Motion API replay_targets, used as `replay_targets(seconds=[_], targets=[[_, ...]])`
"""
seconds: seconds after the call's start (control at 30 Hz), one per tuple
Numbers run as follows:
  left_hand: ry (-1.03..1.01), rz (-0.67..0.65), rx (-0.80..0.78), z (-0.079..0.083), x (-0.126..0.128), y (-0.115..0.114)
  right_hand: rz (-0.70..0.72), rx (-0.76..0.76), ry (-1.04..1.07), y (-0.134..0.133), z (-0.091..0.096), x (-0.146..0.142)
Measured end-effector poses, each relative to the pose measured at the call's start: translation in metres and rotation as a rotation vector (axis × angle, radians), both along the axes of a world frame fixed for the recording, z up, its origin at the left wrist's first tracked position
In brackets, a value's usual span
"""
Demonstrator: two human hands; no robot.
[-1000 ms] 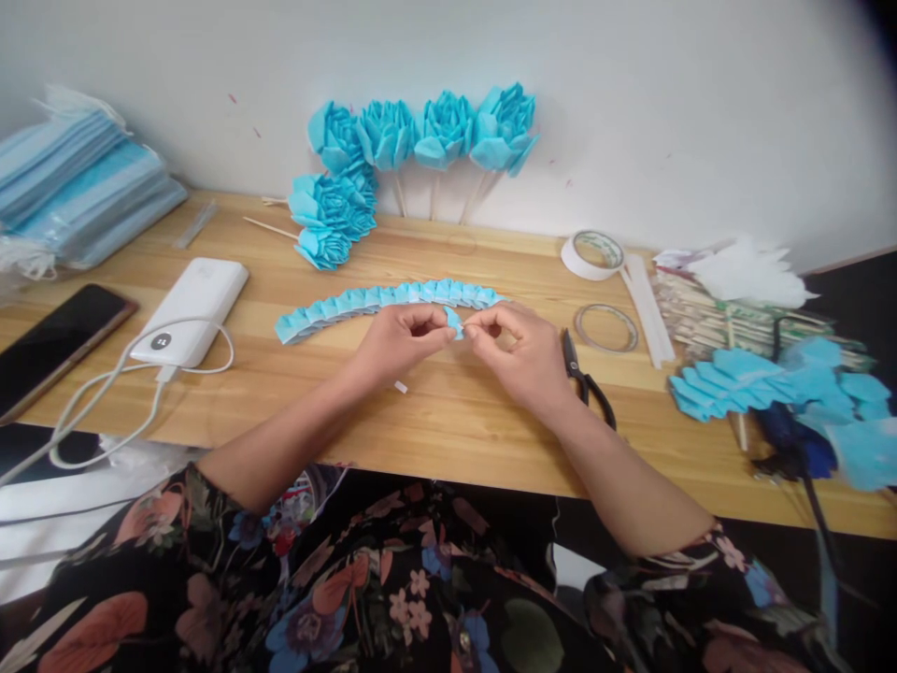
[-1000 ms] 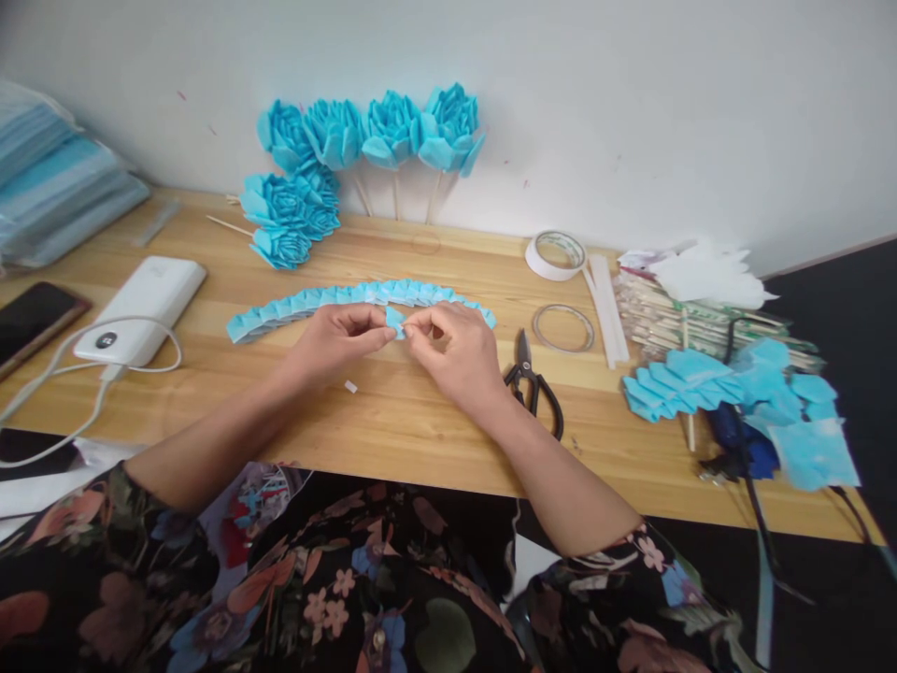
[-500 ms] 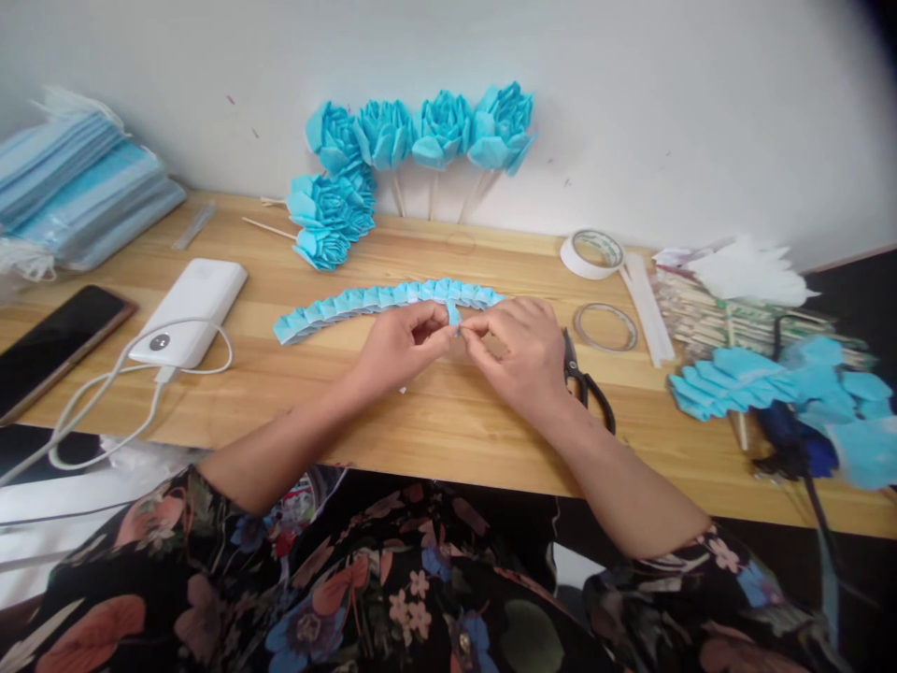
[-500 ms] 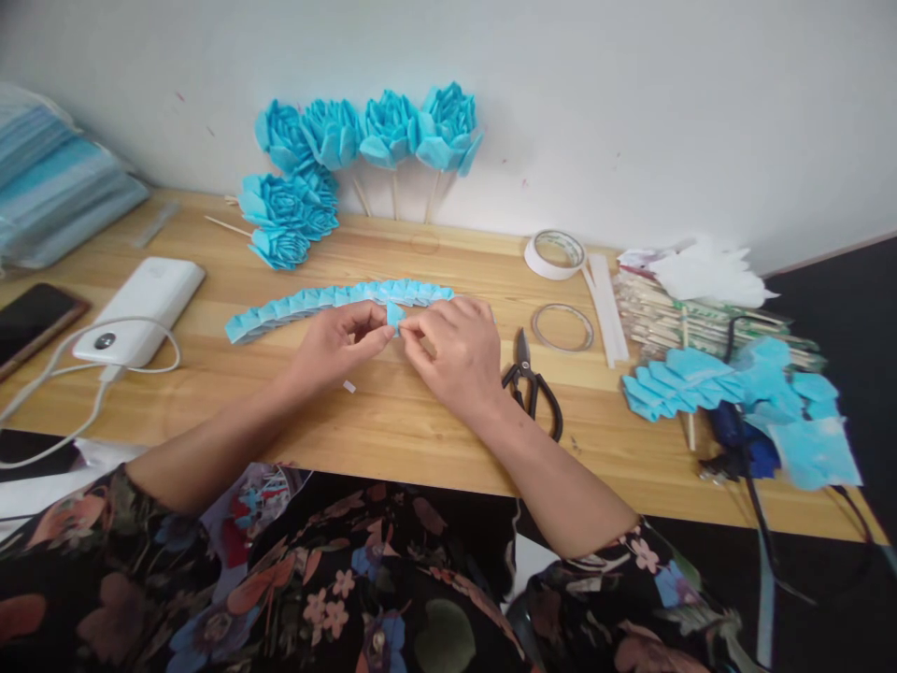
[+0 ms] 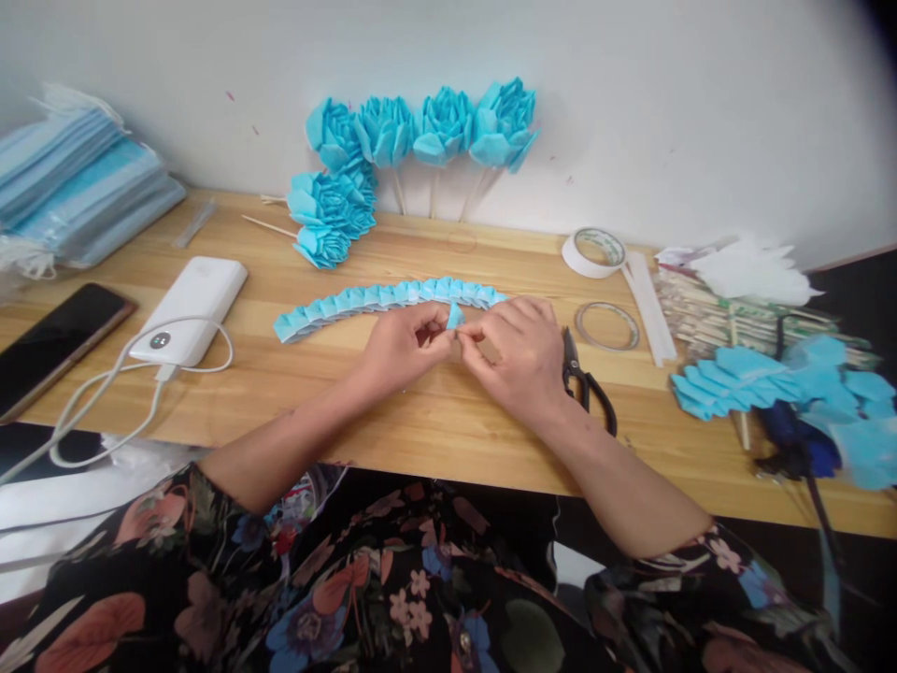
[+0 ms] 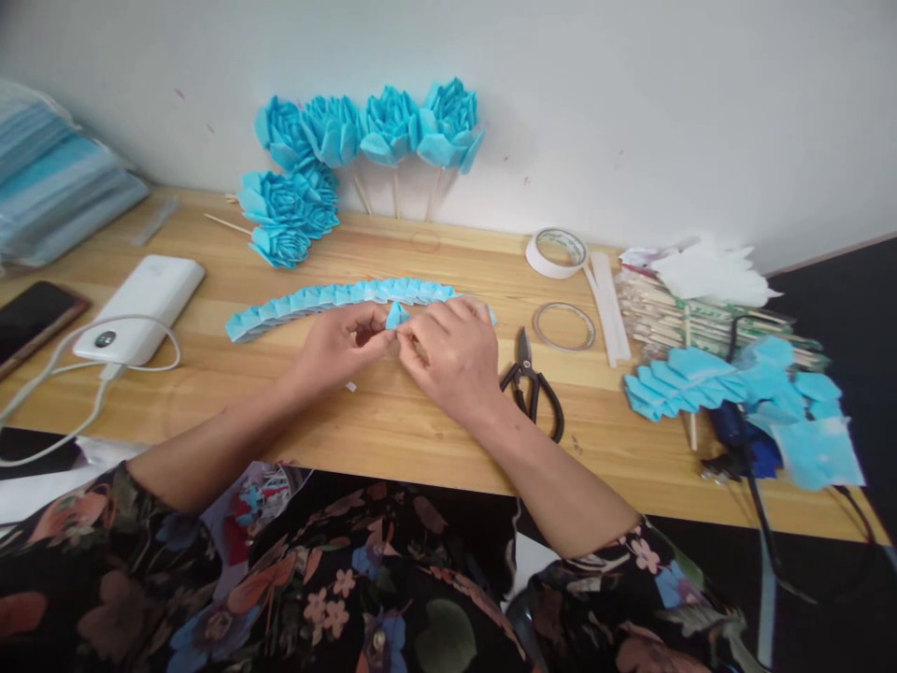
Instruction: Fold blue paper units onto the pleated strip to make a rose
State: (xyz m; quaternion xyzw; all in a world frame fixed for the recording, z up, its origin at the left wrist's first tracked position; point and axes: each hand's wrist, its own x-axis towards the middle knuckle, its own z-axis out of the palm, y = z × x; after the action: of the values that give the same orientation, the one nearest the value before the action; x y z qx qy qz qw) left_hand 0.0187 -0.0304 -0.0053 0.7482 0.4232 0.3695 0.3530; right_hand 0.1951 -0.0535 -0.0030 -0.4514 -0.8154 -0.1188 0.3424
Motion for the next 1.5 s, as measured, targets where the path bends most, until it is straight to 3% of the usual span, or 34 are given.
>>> replay_targets(seconds=[0.83,1.2,1.5], targets=[[-0.093,-0.024,-0.17,-0.0002,-0.0023,0.005,0.059,-0.114,0.187,0.0012,-0.0006,0.002],[-0.055,-0.02,-0.046,0.0015,-0.0004,0.0009,0.059,-0.051,0.133,0.0016,-0.0029,0.0027],[-0.094,-0.057,-0.069,0.0006,-0.001,0.0021,0.058,-0.245,0.296,0.0011,-0.0009,-0.0007]])
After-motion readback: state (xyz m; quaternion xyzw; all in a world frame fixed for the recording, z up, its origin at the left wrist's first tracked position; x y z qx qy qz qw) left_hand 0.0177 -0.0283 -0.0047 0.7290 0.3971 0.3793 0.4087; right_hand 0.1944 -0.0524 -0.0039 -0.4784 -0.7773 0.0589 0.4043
